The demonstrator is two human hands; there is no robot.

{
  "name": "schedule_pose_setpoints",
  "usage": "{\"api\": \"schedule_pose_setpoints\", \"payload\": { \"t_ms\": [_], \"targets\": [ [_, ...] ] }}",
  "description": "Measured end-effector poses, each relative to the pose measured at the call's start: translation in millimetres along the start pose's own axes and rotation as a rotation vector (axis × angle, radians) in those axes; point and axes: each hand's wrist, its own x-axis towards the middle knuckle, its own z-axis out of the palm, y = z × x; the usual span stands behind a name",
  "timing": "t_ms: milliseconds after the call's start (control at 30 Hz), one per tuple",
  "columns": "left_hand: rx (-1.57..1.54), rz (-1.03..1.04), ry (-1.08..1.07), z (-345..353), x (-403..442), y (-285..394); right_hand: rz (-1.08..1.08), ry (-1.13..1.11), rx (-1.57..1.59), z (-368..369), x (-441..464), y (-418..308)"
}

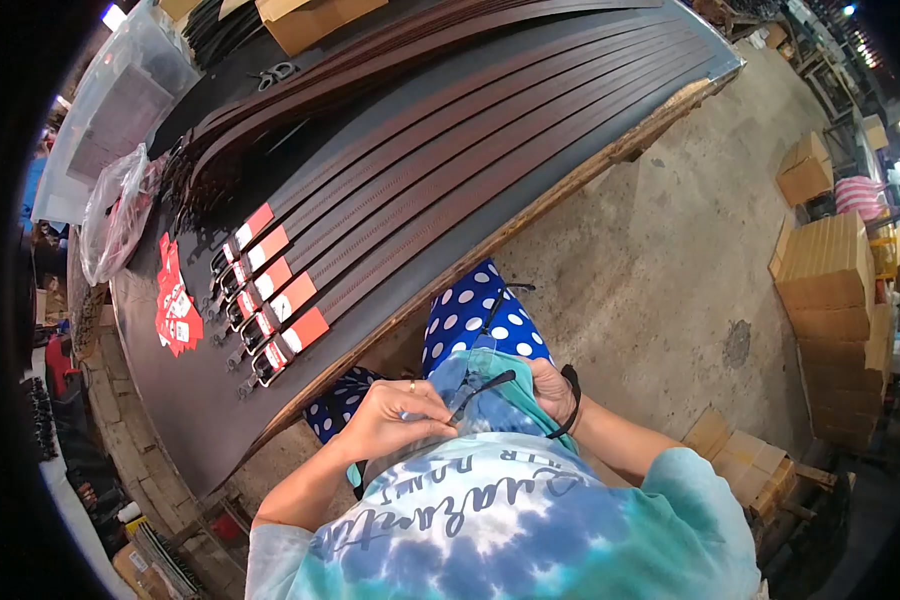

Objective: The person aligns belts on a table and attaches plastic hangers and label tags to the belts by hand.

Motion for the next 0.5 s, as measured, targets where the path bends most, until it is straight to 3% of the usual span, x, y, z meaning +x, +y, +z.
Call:
{"api": "schedule_pose_setpoints", "payload": {
  "t_ms": [133,267,500],
  "targets": [
    [0.033,0.011,-0.034,3.6,1.7,3.2,0.015,0.197,-0.143,35.1,2.6,3.7],
    [0.066,0.016,-0.087,5.7,4.5,6.0,0.090,0.215,-0.033,19.7,8.2,1.6],
    [0.111,0.068,-0.134,15.8,9.2,14.0,0.028,0.157,-0.255,17.8,12.6,2.0]
  ]
}}
